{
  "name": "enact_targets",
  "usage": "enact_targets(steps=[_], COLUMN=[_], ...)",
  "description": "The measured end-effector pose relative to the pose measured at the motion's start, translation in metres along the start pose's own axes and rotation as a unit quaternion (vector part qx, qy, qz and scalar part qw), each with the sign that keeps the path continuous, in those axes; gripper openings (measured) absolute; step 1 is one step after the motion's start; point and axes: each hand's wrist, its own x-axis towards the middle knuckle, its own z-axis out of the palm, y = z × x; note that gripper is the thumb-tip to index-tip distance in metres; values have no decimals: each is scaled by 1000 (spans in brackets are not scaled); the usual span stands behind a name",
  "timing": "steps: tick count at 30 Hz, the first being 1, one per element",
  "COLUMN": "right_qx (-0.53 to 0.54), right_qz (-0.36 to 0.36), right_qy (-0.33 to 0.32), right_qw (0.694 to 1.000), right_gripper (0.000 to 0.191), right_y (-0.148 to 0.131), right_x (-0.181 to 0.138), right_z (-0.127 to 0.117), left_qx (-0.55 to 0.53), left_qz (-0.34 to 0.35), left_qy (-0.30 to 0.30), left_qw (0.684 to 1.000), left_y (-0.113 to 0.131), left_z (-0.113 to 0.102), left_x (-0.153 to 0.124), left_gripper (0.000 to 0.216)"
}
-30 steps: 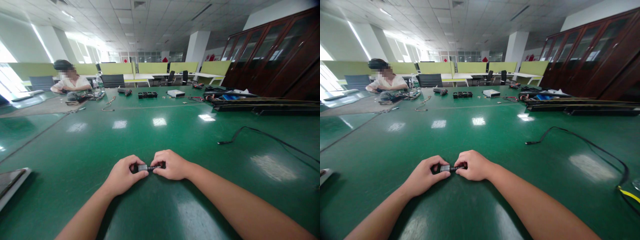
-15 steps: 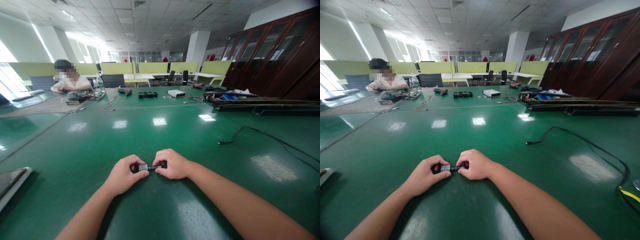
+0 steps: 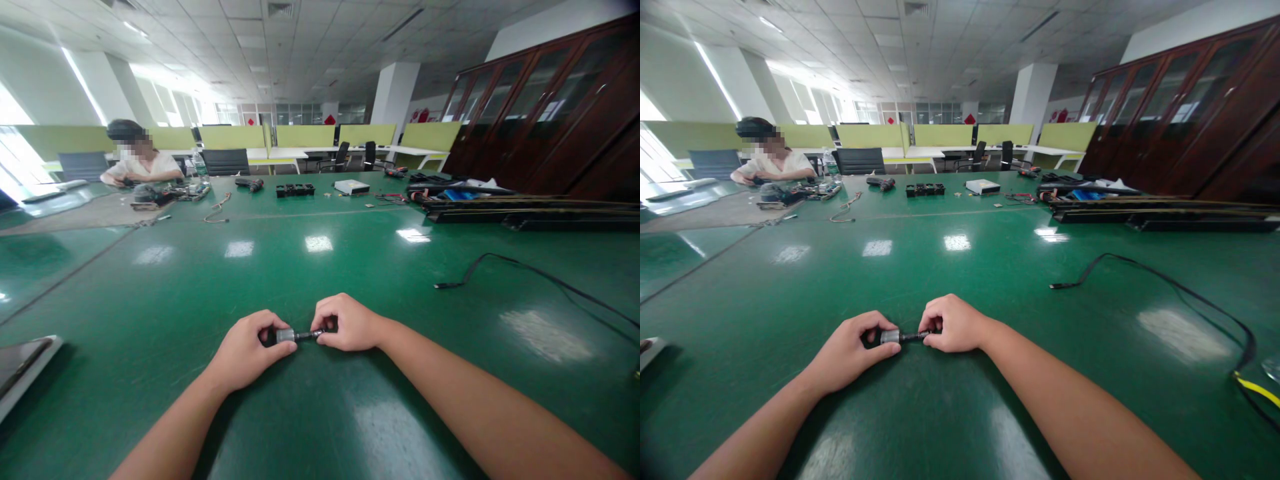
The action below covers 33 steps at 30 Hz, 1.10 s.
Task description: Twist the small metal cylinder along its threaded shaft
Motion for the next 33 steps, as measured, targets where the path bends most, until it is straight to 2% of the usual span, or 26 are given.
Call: enact_targets(steps=[11, 25, 31, 33], right_qx=[15, 17, 39, 27], right_qz=[48, 45, 41, 46], right_qy=[-9, -14, 13, 17], right_qw=[999, 999, 998, 998], right_gripper=[9, 11, 15, 26], right_y=[7, 4, -11, -16], right_x=[-2, -2, 4, 6], right_z=[-14, -14, 4, 12], left_qx=[7, 0, 5, 4], left_qz=[2, 3, 4, 8], left_qy=[11, 10, 12, 10], left_qw=[1000, 1000, 1000, 1000], left_y=[0, 0, 0, 0], left_z=[-2, -2, -1, -1], left_x=[-2, -3, -2, -2], left_gripper=[25, 24, 25, 24])
